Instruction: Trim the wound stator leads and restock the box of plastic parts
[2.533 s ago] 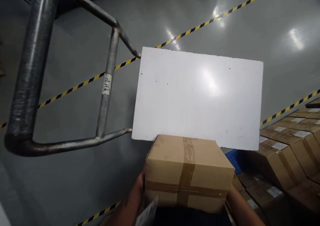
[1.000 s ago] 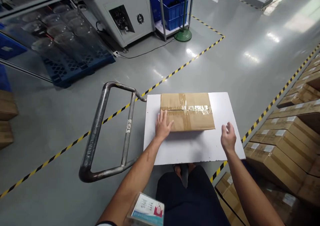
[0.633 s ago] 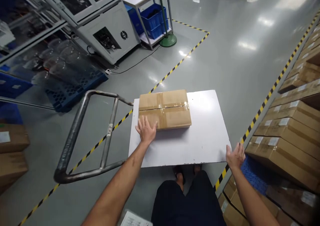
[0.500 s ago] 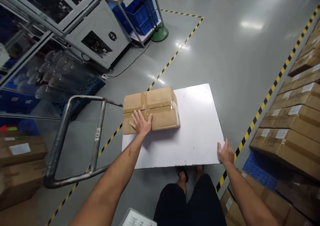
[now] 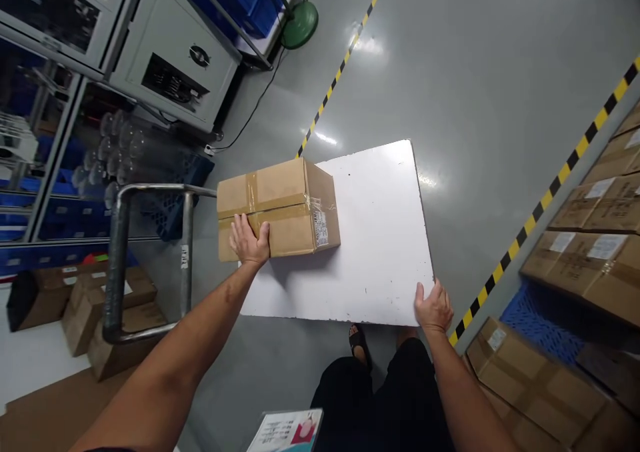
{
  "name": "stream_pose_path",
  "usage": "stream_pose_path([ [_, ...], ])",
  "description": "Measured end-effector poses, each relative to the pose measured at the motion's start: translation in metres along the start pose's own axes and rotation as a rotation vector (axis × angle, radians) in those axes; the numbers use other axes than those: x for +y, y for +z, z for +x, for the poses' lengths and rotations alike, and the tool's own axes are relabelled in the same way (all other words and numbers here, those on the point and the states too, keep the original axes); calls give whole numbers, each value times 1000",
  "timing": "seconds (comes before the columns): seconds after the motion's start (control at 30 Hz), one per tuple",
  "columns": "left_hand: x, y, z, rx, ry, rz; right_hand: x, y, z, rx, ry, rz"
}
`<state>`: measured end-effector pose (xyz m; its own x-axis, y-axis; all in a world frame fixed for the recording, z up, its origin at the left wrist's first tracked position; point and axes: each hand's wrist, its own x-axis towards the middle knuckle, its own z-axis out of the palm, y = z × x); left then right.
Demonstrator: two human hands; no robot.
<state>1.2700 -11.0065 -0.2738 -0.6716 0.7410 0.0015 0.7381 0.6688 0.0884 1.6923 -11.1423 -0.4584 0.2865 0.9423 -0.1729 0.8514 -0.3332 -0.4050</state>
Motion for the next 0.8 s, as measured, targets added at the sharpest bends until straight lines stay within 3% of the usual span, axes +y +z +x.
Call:
stream_pose_path([
  [0.47, -5, 0, 4, 38, 26, 31, -6, -4, -5, -19, 31, 23],
  [0.8, 3, -5, -2, 30, 9, 19, -3, -4, -7, -71, 56, 42],
])
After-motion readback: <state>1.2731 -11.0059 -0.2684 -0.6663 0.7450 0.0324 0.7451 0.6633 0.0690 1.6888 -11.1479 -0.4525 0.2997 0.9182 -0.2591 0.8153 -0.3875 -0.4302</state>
